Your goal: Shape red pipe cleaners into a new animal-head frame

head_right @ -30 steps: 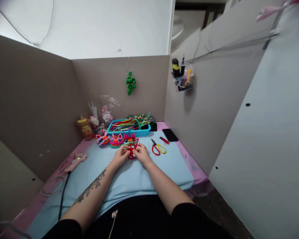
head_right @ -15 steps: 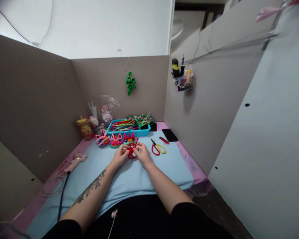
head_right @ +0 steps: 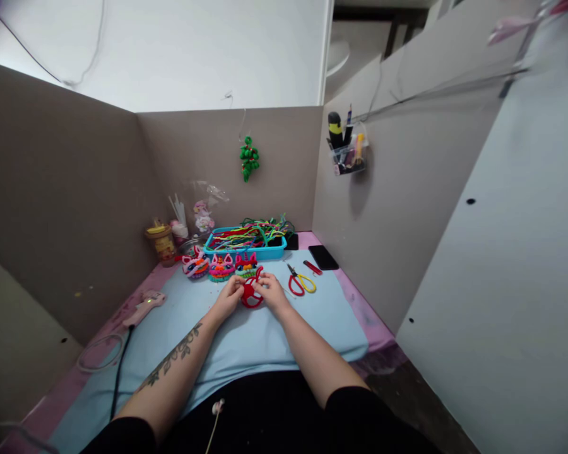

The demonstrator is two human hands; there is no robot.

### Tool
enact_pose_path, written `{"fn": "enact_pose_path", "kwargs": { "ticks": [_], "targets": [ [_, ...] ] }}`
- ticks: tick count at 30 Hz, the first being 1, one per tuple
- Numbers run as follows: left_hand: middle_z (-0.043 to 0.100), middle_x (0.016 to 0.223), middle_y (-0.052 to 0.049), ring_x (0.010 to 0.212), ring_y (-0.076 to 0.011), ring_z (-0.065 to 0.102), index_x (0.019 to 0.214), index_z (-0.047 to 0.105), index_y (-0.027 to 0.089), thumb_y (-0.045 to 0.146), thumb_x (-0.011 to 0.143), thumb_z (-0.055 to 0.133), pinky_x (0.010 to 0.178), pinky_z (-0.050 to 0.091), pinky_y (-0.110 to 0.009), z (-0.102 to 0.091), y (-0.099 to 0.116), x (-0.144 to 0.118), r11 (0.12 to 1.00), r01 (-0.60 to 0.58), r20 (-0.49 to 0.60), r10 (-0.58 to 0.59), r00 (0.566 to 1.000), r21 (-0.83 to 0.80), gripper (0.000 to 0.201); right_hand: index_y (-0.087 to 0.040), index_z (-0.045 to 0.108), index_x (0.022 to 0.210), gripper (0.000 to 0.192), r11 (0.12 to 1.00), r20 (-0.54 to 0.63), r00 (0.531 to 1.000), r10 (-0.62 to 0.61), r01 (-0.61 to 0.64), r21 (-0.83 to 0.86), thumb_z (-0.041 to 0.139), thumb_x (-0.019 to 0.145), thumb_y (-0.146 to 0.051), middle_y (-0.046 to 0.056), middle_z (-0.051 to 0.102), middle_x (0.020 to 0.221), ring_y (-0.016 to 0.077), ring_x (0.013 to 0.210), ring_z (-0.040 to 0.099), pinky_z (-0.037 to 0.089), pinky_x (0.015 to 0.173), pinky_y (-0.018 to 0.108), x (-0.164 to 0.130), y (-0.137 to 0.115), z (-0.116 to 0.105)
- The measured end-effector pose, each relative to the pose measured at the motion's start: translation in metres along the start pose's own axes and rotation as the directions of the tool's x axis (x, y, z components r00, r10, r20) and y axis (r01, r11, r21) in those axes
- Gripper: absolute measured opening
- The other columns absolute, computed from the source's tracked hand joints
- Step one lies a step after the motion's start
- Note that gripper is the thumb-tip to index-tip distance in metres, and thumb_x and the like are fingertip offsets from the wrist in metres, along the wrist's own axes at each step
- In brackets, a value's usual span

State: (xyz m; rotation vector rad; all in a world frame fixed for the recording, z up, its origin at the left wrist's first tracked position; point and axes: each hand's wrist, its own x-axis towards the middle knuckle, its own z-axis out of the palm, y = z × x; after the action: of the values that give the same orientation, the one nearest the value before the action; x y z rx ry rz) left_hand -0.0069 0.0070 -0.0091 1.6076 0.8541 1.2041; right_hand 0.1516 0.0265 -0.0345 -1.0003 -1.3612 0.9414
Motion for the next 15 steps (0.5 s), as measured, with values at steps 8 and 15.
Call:
{"fn": "enact_pose_path", "kwargs": {
  "ticks": [8,15],
  "targets": [
    [0.042,0.056,0.007,0.047,-0.0091,0.039,0.09,0.045,0.018,0.029,0.079,0.05,0.047,0.031,-0.021,0.0011,-0.003,-0.0009,0.991,-0.034,0.002,0.034,0.999,0.128,0.016,-0.017,0.058,0.055,0.036,0.997,0.096,0.994,-0.05,0.056,-0.06,0.06,0.069,-0.051,0.008,0.05,0.106,0.0225,0.103,0.049,0.034,0.094,0.034,-0.0011,0.0019,0.0017],
    [0.058,0.08,-0.002,0.073,-0.0139,0.055,0.083,0.054,0.018,0.026,0.076,0.054,0.067,0.043,-0.026,-0.0052,-0.0012,0.0023,0.935,-0.089,-0.269,0.188,0.945,0.343,0.011,-0.019,0.054,0.059,0.037,0.997,-0.148,0.988,-0.048,0.037,-0.075,0.054,0.072,-0.054,0.007,0.052,0.099,0.0223,0.101,0.048,0.033,0.096,0.034,0.0039,0.0032,-0.0015]
  ]
}}
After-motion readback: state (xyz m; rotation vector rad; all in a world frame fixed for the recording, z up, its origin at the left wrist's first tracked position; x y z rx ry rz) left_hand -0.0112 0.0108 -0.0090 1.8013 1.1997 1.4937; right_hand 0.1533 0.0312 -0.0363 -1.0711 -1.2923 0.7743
